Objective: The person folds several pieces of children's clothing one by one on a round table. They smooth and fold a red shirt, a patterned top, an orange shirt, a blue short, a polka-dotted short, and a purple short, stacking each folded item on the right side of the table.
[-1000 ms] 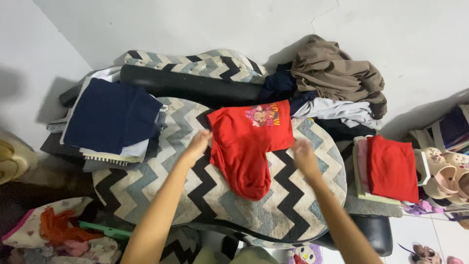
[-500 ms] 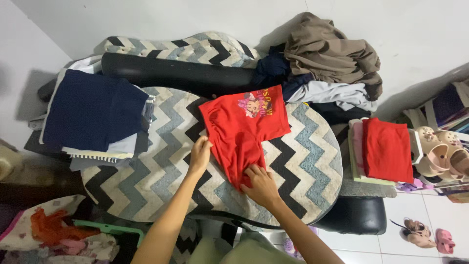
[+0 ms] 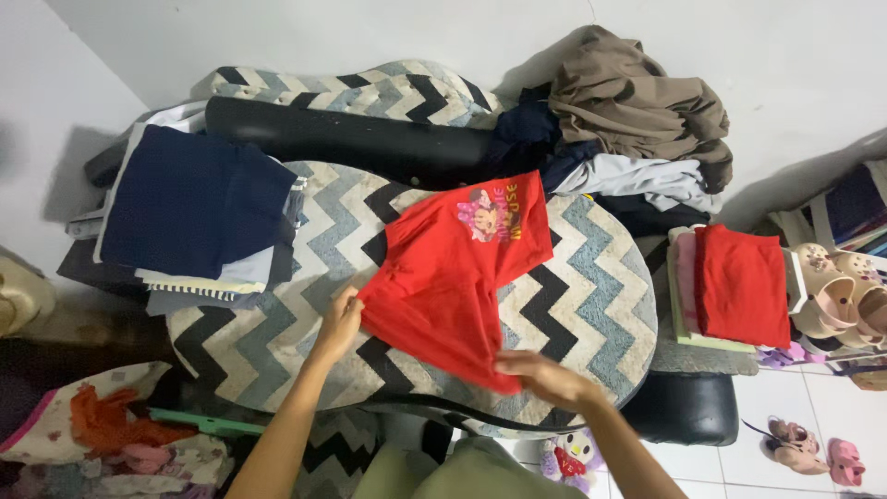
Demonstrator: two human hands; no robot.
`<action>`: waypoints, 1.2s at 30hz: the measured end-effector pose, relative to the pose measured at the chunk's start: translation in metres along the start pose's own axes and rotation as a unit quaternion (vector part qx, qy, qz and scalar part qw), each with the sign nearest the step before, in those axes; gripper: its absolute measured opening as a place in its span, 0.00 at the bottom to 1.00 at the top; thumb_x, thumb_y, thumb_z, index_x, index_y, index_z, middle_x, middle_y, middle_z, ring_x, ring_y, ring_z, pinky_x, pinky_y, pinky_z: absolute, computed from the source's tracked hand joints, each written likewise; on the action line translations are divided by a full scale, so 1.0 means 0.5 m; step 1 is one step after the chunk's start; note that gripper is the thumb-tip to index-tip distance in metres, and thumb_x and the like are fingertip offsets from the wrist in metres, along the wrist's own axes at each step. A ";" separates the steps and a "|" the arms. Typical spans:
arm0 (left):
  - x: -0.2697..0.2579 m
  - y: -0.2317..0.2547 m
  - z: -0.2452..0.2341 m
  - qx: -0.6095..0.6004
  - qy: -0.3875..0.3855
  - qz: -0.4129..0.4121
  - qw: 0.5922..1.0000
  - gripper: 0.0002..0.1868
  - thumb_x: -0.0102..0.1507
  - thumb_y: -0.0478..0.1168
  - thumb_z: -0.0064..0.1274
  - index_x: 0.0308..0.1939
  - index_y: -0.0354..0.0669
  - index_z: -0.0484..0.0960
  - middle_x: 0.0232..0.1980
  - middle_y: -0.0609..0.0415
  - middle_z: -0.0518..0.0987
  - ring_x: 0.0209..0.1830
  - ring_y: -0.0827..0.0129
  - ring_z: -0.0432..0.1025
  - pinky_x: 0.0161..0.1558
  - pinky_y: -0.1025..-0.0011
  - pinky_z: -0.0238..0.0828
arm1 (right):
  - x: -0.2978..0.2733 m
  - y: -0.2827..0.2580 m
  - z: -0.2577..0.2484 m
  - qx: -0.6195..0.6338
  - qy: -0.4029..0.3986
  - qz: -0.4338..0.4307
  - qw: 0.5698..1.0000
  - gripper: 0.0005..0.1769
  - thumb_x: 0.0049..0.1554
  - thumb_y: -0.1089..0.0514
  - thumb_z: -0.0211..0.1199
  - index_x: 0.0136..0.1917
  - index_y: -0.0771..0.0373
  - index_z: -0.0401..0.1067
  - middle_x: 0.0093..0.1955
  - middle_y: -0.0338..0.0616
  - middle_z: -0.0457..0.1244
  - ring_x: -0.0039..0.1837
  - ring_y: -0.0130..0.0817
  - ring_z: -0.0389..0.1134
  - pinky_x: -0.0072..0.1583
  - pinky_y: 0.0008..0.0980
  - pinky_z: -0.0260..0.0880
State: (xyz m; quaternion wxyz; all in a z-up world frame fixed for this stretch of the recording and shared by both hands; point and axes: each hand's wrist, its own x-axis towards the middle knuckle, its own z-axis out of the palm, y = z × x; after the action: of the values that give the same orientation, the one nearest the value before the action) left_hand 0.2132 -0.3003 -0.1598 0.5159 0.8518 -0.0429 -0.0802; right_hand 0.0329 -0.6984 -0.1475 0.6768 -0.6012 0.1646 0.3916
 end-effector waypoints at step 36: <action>0.219 0.635 -0.144 -0.342 -0.117 0.202 0.910 0.26 0.67 0.51 0.55 0.59 0.32 0.81 0.58 0.49 0.82 0.57 0.69 0.78 0.67 0.60 0.72 | -0.339 -0.500 -0.132 0.169 0.249 -0.577 0.759 0.09 0.68 0.55 0.58 0.49 0.59 0.63 0.51 0.39 0.63 0.55 0.28 0.66 0.62 0.32 0.69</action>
State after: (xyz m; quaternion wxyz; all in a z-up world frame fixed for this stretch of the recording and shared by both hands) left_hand 0.3368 -0.4017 0.1442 0.7721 0.5807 -0.2445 -0.0833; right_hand 0.1228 -0.8093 0.1266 0.8007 -0.5341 0.0125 -0.2710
